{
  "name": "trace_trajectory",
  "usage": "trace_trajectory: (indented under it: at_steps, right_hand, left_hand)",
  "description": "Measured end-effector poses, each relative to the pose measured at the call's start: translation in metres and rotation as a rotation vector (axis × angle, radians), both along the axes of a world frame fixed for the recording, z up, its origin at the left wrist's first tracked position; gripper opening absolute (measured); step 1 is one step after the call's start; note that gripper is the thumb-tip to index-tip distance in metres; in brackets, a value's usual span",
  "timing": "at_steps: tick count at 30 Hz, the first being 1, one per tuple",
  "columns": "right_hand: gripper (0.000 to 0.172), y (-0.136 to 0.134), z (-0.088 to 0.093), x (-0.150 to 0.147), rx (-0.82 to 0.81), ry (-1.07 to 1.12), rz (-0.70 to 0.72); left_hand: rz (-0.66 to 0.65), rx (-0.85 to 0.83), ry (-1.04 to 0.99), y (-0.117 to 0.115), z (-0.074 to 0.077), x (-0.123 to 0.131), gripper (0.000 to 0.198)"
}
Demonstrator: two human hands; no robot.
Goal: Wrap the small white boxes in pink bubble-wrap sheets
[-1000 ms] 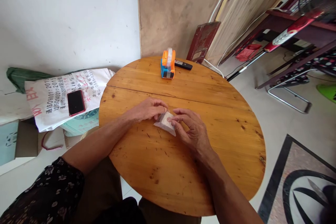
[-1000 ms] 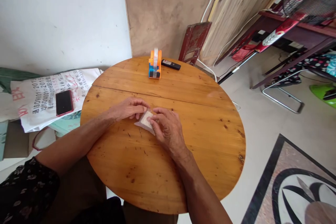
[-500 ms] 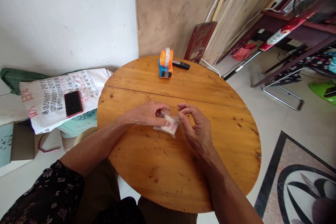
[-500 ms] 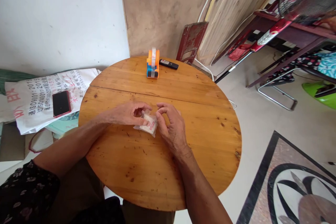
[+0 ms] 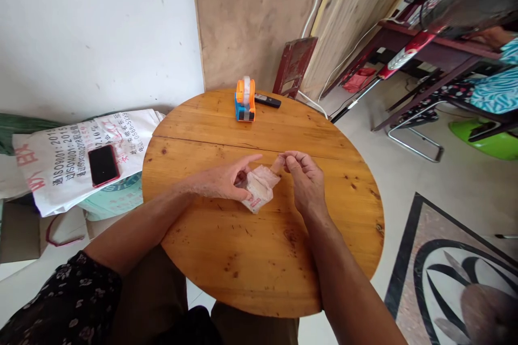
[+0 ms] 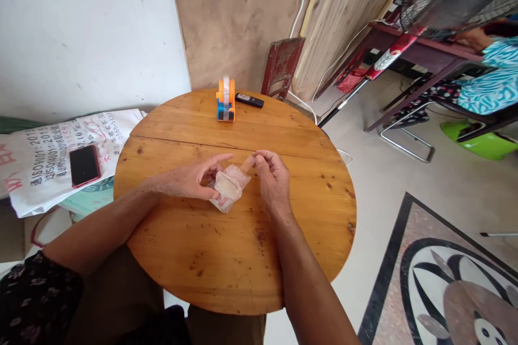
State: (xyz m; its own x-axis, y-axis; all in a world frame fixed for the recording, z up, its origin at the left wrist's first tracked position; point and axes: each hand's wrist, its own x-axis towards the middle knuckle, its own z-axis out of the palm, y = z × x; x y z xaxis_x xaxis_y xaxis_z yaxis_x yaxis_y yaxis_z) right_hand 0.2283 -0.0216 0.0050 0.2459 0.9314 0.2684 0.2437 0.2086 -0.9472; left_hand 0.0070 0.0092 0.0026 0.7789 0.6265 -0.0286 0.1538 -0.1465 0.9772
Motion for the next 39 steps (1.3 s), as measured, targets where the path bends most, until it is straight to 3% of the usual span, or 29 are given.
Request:
trace_trajectory:
  at_steps: [5, 8, 12, 16, 20, 24, 28, 31, 35, 39]
  right_hand:
    - [0.044, -0.002, -0.001, 0.007, -0.182, 0.114, 0.239]
    - [0.052, -0.001, -0.005, 0.005, -0.234, 0.060, 0.264]
    - [0.053, 0.002, -0.009, -0.006, -0.236, 0.131, 0.229]
    - [0.037, 0.003, -0.005, -0.013, -0.157, 0.200, 0.144]
    - [0.029, 0.003, 0.000, -0.011, -0.111, 0.244, 0.072]
    - [0.029, 0.006, 0.001, -0.005, -0.108, 0.262, 0.030]
    - [0.031, 0.011, -0.006, -0.002, -0.112, 0.257, 0.024]
    - [0.034, 0.015, -0.010, -0.002, -0.123, 0.232, 0.030]
    - [0.033, 0.010, -0.006, -0.003, 0.027, 0.110, -0.070]
    - [0.017, -0.004, 0.005, -0.005, 0.103, -0.073, -0.124]
  left_hand:
    - [0.134, -0.061, -0.090, 0.005, -0.006, 0.003, 0.099]
    - [0.166, -0.068, -0.122, 0.005, -0.004, 0.004, 0.099]
    - [0.142, 0.029, -0.141, -0.002, 0.001, 0.008, 0.094]
    - [0.069, 0.094, -0.138, -0.007, 0.004, 0.010, 0.094]
    - [0.028, -0.006, -0.192, -0.007, 0.006, 0.008, 0.096]
    - [-0.019, -0.135, -0.328, -0.006, 0.011, 0.007, 0.073]
    - [0.096, -0.193, -0.211, -0.006, 0.014, 0.006, 0.037]
    - [0.140, -0.202, -0.096, -0.003, 0.010, 0.005, 0.024]
    - [0.236, -0.265, -0.055, 0.002, 0.004, 0.007, 0.024]
    - [0.314, -0.320, -0.123, 0.002, 0.004, 0.010, 0.034]
